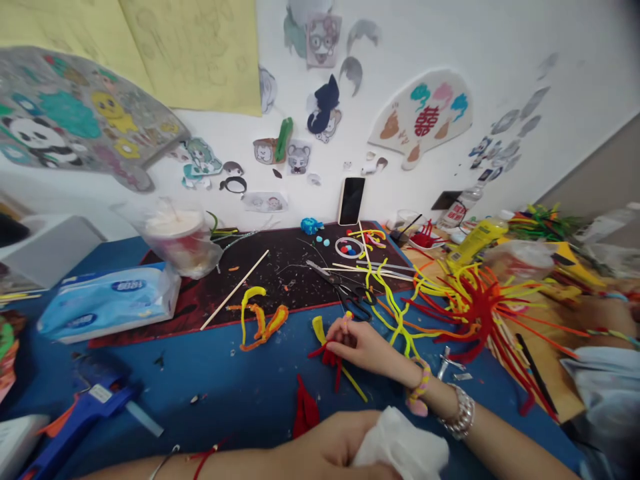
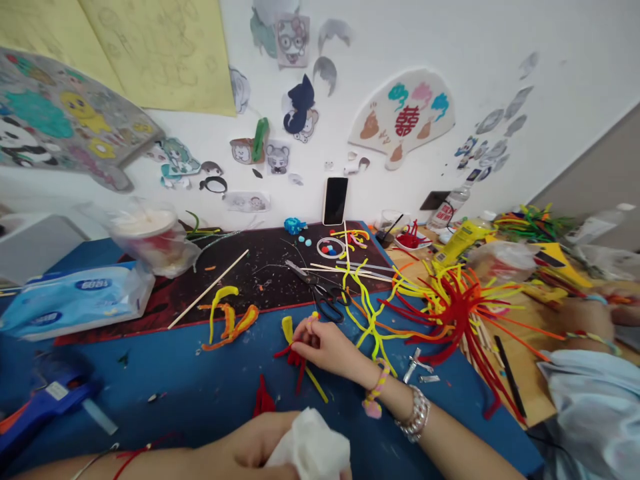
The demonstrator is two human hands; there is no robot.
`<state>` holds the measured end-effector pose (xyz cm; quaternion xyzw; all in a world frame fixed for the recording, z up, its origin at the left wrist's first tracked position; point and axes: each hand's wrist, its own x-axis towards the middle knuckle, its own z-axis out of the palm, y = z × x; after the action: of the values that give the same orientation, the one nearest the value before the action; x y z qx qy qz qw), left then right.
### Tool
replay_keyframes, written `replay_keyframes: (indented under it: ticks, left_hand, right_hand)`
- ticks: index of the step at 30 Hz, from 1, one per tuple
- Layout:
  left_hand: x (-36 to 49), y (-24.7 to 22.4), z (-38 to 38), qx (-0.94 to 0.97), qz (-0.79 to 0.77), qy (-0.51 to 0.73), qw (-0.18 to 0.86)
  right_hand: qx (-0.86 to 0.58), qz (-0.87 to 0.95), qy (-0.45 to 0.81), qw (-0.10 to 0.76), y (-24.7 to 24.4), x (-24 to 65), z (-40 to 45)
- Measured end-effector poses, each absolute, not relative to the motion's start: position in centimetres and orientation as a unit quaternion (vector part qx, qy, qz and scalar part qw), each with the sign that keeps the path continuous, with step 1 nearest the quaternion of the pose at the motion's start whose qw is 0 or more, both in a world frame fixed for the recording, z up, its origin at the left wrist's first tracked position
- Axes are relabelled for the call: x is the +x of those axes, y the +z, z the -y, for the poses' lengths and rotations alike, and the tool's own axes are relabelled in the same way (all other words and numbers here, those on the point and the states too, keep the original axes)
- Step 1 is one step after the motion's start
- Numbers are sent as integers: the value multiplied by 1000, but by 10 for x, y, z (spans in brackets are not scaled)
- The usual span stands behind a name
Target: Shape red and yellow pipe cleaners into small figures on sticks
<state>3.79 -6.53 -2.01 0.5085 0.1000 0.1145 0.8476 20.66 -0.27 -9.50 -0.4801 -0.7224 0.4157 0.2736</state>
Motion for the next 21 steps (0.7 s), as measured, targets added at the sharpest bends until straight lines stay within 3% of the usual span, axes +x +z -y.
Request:
replay_keyframes:
  ticks: [3, 5, 7, 10, 15, 17, 21]
  left_hand:
    - [41, -19, 63, 479, -149, 130, 856]
    - [39, -16, 60, 555, -157, 162, 801]
    - [36, -16, 55, 682, -150, 201, 687]
    - [34, -28, 47, 856, -139, 236, 439]
    - [38, -56, 44, 927, -84, 363, 51]
    - [39, -57, 46, 935, -70, 348, -29]
    - [35, -45, 45, 958, -98, 257, -83]
  right_hand:
    - [-481, 756, 346, 280, -92, 205, 6]
    - [-481, 753, 333, 301, -88, 205, 8]
    - [-477, 730, 373, 317, -83, 203, 11]
    - [-427, 658, 541, 304, -75, 198, 19]
    - [-336, 542, 717, 280, -58, 185, 41]
    - [-328, 501, 750, 280, -52, 181, 50]
    - [-283, 460, 780, 315, -51, 174, 59]
